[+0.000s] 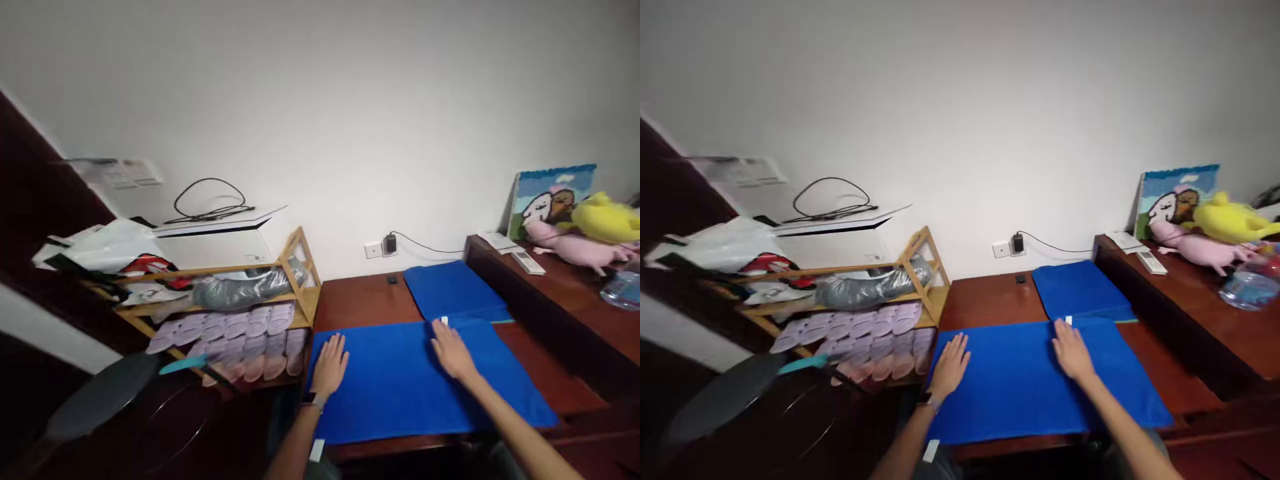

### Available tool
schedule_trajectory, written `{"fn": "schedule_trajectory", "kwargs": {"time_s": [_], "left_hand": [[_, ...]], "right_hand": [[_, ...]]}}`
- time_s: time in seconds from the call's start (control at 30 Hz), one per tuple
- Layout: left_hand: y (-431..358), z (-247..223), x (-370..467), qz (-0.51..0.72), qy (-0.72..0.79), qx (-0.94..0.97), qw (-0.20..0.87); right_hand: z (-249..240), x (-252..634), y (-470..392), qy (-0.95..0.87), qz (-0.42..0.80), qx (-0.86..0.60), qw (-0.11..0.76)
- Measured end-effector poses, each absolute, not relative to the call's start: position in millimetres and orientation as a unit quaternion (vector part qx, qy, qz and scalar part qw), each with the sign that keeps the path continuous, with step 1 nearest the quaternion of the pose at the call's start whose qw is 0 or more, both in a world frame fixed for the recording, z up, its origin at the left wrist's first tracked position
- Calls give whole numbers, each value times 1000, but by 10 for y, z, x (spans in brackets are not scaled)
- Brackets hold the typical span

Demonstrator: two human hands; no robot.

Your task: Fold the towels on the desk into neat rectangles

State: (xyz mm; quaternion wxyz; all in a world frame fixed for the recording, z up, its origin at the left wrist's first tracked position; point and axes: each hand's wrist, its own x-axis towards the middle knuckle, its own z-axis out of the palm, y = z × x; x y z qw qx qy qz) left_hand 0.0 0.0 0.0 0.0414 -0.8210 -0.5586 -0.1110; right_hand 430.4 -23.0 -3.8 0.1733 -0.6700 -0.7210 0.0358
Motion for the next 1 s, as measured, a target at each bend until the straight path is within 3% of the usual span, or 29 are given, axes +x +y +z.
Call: {"fn": "schedule_trajectory", "kwargs": {"time_s": [0.17, 0.37, 0.53, 0.83, 1.0], "left_hand": [[-278, -215, 422, -127, -525, -842, 16], [-327, -264, -62, -95, -579, -810, -7], [-313, -259, -215, -85, -578, -812, -15], [-261, -308, -208, -92, -576, -812, -4], [-243, -313, -213, -87, -574, -814, -11]], "right_hand": [[-116, 2699, -454, -810, 95, -555, 163], [-176, 2333, -543, -819, 140, -533, 161], [-279, 2956, -556, -790, 113, -587, 138], [-612, 5562, -804, -642, 34, -761, 87], [-682, 6023, -889, -640, 31, -765, 70]]}}
